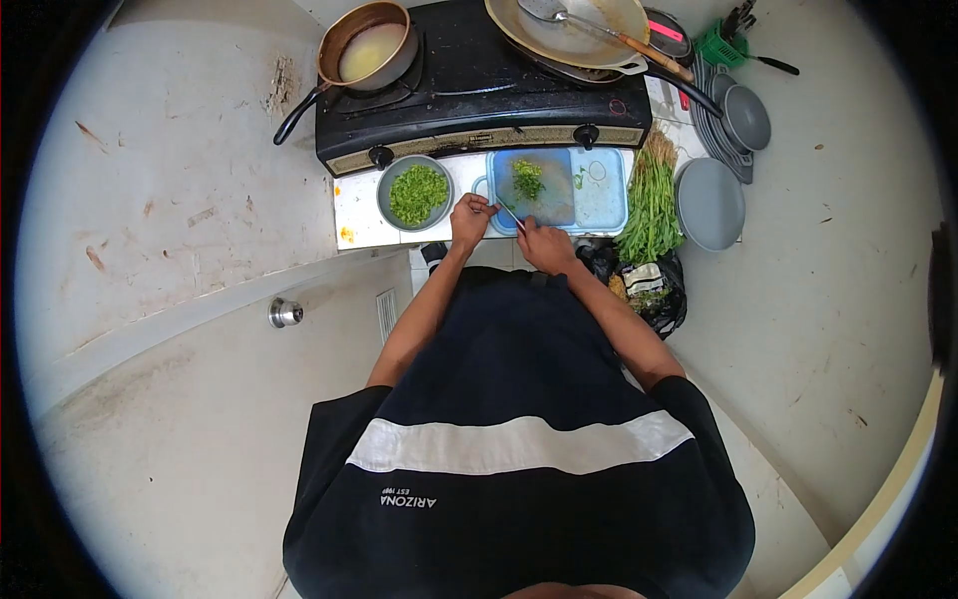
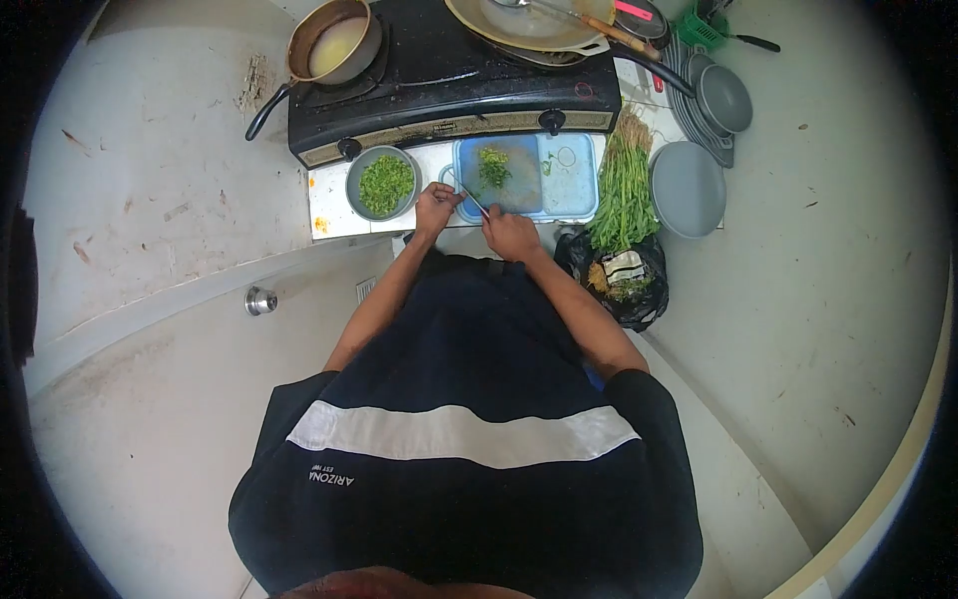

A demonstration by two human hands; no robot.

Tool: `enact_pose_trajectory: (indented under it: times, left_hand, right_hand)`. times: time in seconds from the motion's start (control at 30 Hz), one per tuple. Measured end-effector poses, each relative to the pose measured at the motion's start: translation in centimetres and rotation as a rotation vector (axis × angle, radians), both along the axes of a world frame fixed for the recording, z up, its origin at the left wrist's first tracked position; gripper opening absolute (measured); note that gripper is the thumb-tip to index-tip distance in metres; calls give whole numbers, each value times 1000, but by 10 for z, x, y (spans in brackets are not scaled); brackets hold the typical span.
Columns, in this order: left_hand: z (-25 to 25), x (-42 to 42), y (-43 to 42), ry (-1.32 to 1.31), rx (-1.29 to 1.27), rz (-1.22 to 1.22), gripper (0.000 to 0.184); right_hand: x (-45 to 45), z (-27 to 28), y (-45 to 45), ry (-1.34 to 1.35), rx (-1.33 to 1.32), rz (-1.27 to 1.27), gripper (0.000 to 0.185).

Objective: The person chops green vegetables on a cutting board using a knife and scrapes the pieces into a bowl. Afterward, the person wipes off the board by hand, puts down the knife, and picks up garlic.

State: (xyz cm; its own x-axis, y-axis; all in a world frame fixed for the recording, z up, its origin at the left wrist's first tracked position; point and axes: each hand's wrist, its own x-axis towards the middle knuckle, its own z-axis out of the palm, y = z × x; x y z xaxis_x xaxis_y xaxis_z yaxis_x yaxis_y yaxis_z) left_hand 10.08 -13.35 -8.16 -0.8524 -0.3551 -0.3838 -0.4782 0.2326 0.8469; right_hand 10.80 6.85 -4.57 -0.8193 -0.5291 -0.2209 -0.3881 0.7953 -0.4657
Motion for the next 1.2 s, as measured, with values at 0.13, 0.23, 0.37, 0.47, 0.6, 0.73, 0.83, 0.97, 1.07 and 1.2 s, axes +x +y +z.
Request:
enact_pose_trajectory:
  times: [0.13, 0.23, 0.37, 0.47, 0.6, 0.73, 0.83, 0.97, 1.07, 1.2]
  left_hand:
    - [0, -1, -1, -31, 15, 5, 33]
    - [-3, 0, 0, -32, 51, 21, 33]
    - [-5, 0, -1, -16, 77, 23, 30]
    - [-6, 0, -3, -12, 72, 18, 28]
    - [-2, 0, -1, -19, 65, 22, 29]
    - [2, -1, -2, -44, 66, 14, 30]
    - [-3, 0, -2, -45, 65, 8, 31]
    - [0, 3, 1, 77, -5, -31, 30]
    - [12, 6, 3, 155, -82, -64, 28]
    - [2, 9, 2, 261, -60, -90, 23]
  right_hand:
    - [-2, -1, 1, -4, -27, -11, 34]
    - [-2, -1, 4, -6, -18, -3, 34]
    - [-1, 5, 4, 18, -24, 28, 35]
    - [-2, 1, 2, 18, -15, 34, 35]
    - [-5, -1, -4, 61, -20, 42, 34]
    - [-7, -3, 0, 70, -29, 30, 32]
    - [-6, -1, 5, 59, -10, 1, 31]
    - [-6, -2, 8, 33, -13, 2, 32]
    - [-3, -2, 6, 80, 6, 42, 33]
    - [-3, 4, 4, 30, 16, 87, 34]
